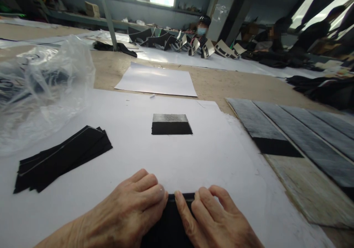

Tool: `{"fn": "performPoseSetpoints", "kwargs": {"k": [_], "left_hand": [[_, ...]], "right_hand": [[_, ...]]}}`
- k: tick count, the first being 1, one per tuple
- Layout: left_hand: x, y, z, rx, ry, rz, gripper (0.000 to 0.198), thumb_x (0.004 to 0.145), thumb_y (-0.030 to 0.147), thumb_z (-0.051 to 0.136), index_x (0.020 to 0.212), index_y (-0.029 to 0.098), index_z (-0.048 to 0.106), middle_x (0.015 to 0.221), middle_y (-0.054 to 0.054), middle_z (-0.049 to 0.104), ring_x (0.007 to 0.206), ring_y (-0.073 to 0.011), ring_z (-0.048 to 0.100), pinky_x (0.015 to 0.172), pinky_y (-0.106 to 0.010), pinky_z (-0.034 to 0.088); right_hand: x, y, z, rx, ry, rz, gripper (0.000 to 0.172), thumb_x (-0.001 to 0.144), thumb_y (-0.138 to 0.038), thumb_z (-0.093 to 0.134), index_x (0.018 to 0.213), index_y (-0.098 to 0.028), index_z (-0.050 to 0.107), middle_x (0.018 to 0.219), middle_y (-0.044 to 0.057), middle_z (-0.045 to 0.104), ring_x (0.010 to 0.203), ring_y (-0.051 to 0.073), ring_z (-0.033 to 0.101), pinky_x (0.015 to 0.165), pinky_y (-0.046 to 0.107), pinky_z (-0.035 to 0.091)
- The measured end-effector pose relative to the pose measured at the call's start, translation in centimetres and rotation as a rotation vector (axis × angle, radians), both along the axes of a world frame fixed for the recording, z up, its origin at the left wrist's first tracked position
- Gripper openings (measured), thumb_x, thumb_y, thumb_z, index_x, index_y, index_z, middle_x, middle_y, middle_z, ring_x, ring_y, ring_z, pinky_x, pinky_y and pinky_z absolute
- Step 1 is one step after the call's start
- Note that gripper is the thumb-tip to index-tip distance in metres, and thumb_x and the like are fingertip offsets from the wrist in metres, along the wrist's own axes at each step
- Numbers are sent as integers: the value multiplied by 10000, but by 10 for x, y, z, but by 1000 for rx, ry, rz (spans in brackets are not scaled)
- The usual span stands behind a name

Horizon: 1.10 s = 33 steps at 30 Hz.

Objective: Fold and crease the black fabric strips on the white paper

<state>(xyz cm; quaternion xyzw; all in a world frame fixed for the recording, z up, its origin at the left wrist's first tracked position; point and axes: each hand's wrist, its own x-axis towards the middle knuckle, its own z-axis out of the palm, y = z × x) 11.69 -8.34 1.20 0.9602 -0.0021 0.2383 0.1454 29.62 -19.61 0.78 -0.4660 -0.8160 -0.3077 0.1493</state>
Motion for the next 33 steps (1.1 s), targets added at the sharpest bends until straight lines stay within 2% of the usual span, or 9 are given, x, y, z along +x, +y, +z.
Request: {"fn": "performPoseSetpoints", "kwargs": {"k": [4, 7, 10, 14, 17, 21, 24, 30, 33], "left_hand": [[3, 1, -9, -43, -42, -6, 301, 926, 131, 238, 927, 84, 535, 704, -40, 470, 628, -160, 363, 567, -325, 251], [1, 2, -10, -107, -49, 5, 295, 933, 145, 244, 887, 107, 533, 699, -33, 461, 629, -158, 364, 572, -326, 266], [-6, 5, -4, -186, 28, 11, 254, 906, 81, 275, 882, 125, 524, 733, -34, 479, 664, -153, 398, 617, -311, 330], [-20, 8, 5, -240, 71, 29, 308, 808, -29, 295, 932, 140, 520, 792, -48, 506, 719, -155, 438, 658, -289, 378], [-25, 7, 7, -265, 34, 70, 331, 800, -39, 316, 983, 143, 524, 798, -47, 507, 715, -150, 440, 651, -275, 387], [-24, 5, 4, -189, -6, 72, 313, 803, -24, 314, 987, 115, 525, 748, -46, 492, 671, -157, 422, 612, -289, 365], [-22, 2, 1, -101, -16, 73, 279, 835, 2, 294, 956, 87, 531, 714, -45, 480, 636, -160, 391, 585, -308, 327], [-19, -5, -1, -46, 35, 88, 350, 893, 33, 226, 718, 104, 520, 668, -47, 467, 613, -153, 357, 581, -315, 303], [-20, -5, 0, -54, 17, 87, 375, 895, 35, 201, 666, 122, 485, 656, -43, 461, 609, -151, 358, 578, -313, 305]], "right_hand": [[-11, 9, 3, 39, 59, 31, 268, 807, 23, 399, 832, -66, 650, 712, 91, 633, 710, 243, 578, 667, 404, 442], [-15, 16, 4, -26, 108, 142, 218, 786, 15, 455, 757, -71, 653, 695, 84, 629, 595, 194, 544, 502, 314, 430], [-12, 19, 3, -43, 127, 196, 179, 771, 17, 496, 791, -42, 665, 705, 101, 629, 567, 185, 519, 455, 293, 432], [-5, 17, 1, -127, 201, 233, 144, 786, 8, 539, 847, -10, 667, 744, 114, 622, 628, 182, 528, 495, 278, 474], [-3, 15, 1, -190, 279, 227, 194, 840, -11, 480, 933, 3, 650, 789, 124, 618, 717, 196, 553, 553, 289, 511], [-1, 15, 1, -237, 276, 221, 277, 894, -44, 381, 1049, 8, 604, 716, 92, 593, 679, 180, 543, 532, 292, 516], [-2, 16, 4, -239, 234, 206, 276, 895, -55, 380, 1053, -12, 602, 722, 87, 594, 673, 179, 545, 510, 285, 507], [-15, 26, 11, -182, 125, 179, 267, 827, -15, 393, 853, -63, 655, 680, 70, 576, 596, 189, 525, 416, 295, 414], [-22, 34, 7, -210, 248, 286, 264, 795, 3, 412, 678, -92, 628, 636, 63, 538, 558, 170, 465, 408, 290, 362]]}}
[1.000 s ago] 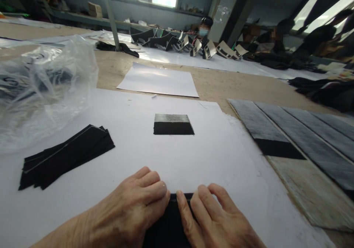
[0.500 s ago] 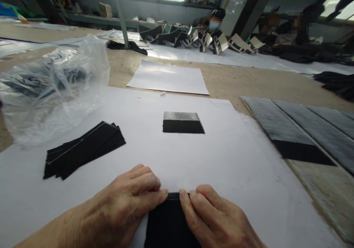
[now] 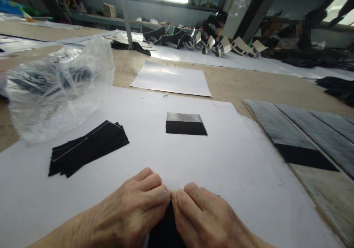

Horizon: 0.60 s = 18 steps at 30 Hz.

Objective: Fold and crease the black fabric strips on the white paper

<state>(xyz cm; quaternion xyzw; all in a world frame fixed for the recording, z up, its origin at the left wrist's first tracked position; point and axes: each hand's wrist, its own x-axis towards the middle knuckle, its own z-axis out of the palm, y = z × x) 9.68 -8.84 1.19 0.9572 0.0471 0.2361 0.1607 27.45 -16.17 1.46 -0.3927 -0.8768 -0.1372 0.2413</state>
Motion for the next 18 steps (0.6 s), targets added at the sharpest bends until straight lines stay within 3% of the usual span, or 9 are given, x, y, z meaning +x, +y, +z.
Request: {"fn": "performPoseSetpoints", "kwargs": {"k": [3, 7, 10, 13, 18], "left_hand": [[-3, 4, 1, -40, -38, -4, 293, 880, 36, 242, 777, 116, 504, 690, -46, 480, 629, -152, 386, 587, -305, 332], [-10, 10, 1, -129, -86, -8, 231, 795, -4, 339, 891, 112, 515, 752, -63, 513, 681, -159, 432, 624, -301, 383], [-13, 11, 2, -167, -118, 4, 309, 752, -34, 355, 967, 102, 532, 774, -74, 521, 697, -164, 444, 627, -301, 393], [-14, 9, 1, -178, -103, 33, 346, 757, -29, 362, 1023, 103, 539, 758, -70, 519, 684, -169, 440, 615, -307, 380], [-12, 9, 2, -104, -77, 45, 335, 770, -13, 357, 1031, 99, 534, 704, -51, 491, 637, -168, 415, 584, -310, 350]], "right_hand": [[-1, 5, -8, -48, 138, 93, 271, 793, 25, 437, 603, -96, 588, 640, 76, 518, 588, 160, 424, 445, 282, 352], [3, 5, -13, -127, 208, 112, 225, 797, 36, 473, 643, -82, 587, 682, 91, 515, 650, 170, 414, 469, 277, 353], [6, 1, -13, -202, 247, 115, 181, 831, 18, 440, 827, -27, 615, 745, 114, 530, 691, 181, 419, 502, 284, 402], [7, 0, -12, -247, 243, 120, 253, 865, -20, 394, 1046, 13, 567, 799, 127, 533, 714, 189, 423, 539, 299, 438], [6, 0, -10, -293, 216, 104, 301, 889, -47, 372, 1153, -45, 517, 860, 111, 552, 726, 187, 437, 548, 282, 445]]}}
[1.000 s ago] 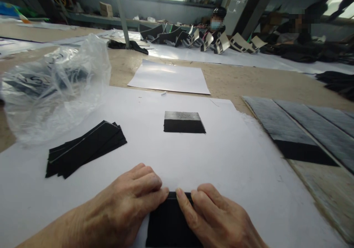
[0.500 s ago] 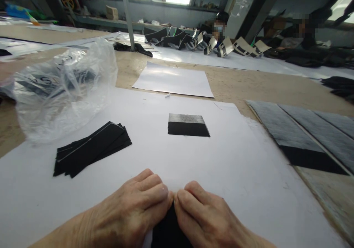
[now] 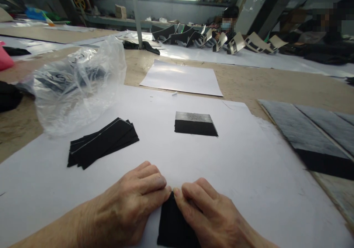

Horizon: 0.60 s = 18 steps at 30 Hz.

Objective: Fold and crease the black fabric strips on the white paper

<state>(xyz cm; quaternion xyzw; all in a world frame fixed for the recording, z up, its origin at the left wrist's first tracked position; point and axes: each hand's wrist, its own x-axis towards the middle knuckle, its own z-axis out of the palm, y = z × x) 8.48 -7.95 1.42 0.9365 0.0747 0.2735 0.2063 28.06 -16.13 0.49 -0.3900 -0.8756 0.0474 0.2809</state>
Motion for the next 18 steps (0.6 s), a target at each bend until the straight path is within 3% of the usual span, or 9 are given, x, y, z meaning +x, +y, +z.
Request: {"fn": "performPoseSetpoints", "kwargs": {"k": [5, 10, 15, 18], "left_hand": [[-9, -6, 1, 43, -10, 62, 272, 791, 24, 347, 985, 107, 519, 723, -65, 510, 639, -168, 447, 571, -304, 378], [-19, -17, -2, 232, -75, 97, 258, 889, 128, 293, 923, 86, 545, 600, -42, 481, 519, -141, 407, 474, -278, 324], [-18, -21, 14, 142, 151, 87, 262, 875, 98, 311, 905, 115, 571, 609, -46, 512, 560, -152, 459, 516, -285, 388], [-17, -21, 20, 139, 159, 75, 278, 877, 110, 307, 934, 123, 579, 615, -54, 518, 572, -161, 473, 521, -289, 414]], "right_hand": [[0, 3, 1, 29, -23, 21, 265, 911, -58, 376, 1128, -34, 526, 884, 108, 586, 723, 177, 452, 549, 267, 453], [0, 5, 0, 60, -22, 29, 264, 913, -66, 381, 1129, -52, 530, 890, 81, 603, 684, 160, 449, 497, 259, 425], [-3, 6, 1, 13, -103, 17, 255, 942, -103, 358, 1115, -86, 543, 871, 58, 611, 665, 146, 453, 481, 254, 410], [-3, 8, 0, -51, -156, 4, 231, 935, -97, 342, 955, -127, 570, 833, 39, 591, 645, 134, 431, 441, 249, 367]]}}
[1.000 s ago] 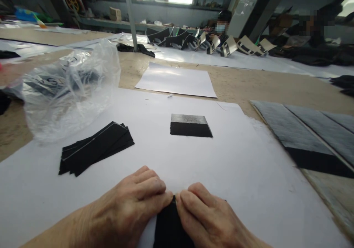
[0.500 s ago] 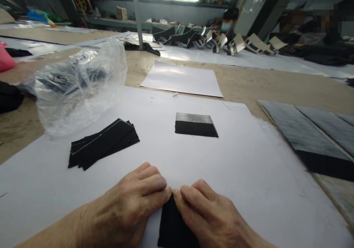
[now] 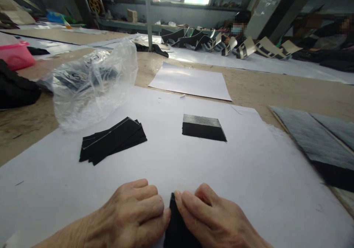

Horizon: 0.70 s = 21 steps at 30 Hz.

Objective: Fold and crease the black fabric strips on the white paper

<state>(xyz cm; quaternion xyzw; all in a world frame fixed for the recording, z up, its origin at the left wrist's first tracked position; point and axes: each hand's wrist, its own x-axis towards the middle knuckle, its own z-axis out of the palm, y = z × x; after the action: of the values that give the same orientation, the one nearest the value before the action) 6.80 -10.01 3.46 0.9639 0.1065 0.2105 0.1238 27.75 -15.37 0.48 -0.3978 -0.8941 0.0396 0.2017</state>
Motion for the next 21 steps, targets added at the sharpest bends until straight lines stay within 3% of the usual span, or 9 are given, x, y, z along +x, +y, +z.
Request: {"fn": "performPoseSetpoints", "kwargs": {"k": [4, 13, 16, 18, 21], "left_hand": [[1, 1, -1, -27, -2, -3, 267, 876, 121, 302, 922, 146, 564, 614, -50, 515, 562, -160, 474, 506, -284, 405], [9, 3, -9, -6, -131, -22, 198, 828, 110, 325, 716, 166, 479, 552, -19, 438, 497, -148, 406, 472, -278, 300], [7, 4, -12, -25, -108, -20, 164, 780, 90, 349, 713, 157, 483, 566, -21, 429, 518, -149, 407, 494, -281, 290], [5, 3, -14, -26, -119, -28, 154, 774, 99, 366, 739, 148, 507, 573, -16, 418, 522, -146, 405, 497, -281, 277], [3, 3, -16, -109, -118, 0, 159, 809, 97, 387, 770, 147, 533, 624, -17, 440, 561, -140, 442, 525, -278, 309]], "right_hand": [[1, 3, 3, -33, -28, 45, 168, 890, -115, 401, 811, -173, 538, 823, 13, 561, 633, 143, 389, 384, 294, 241], [-7, 3, 3, -83, -7, 41, 116, 798, -70, 479, 767, -181, 497, 811, -11, 528, 620, 144, 326, 422, 306, 164], [-4, 1, 7, -74, 112, 9, 137, 761, -58, 442, 783, -172, 514, 774, 12, 511, 629, 153, 359, 471, 290, 254], [1, -1, 11, -42, 220, -95, 150, 793, -62, 410, 804, -149, 532, 766, 44, 510, 678, 171, 414, 563, 297, 344], [5, -4, 14, -23, 219, -266, 100, 783, -71, 457, 776, -143, 526, 757, 66, 524, 699, 189, 457, 592, 314, 367]]}}
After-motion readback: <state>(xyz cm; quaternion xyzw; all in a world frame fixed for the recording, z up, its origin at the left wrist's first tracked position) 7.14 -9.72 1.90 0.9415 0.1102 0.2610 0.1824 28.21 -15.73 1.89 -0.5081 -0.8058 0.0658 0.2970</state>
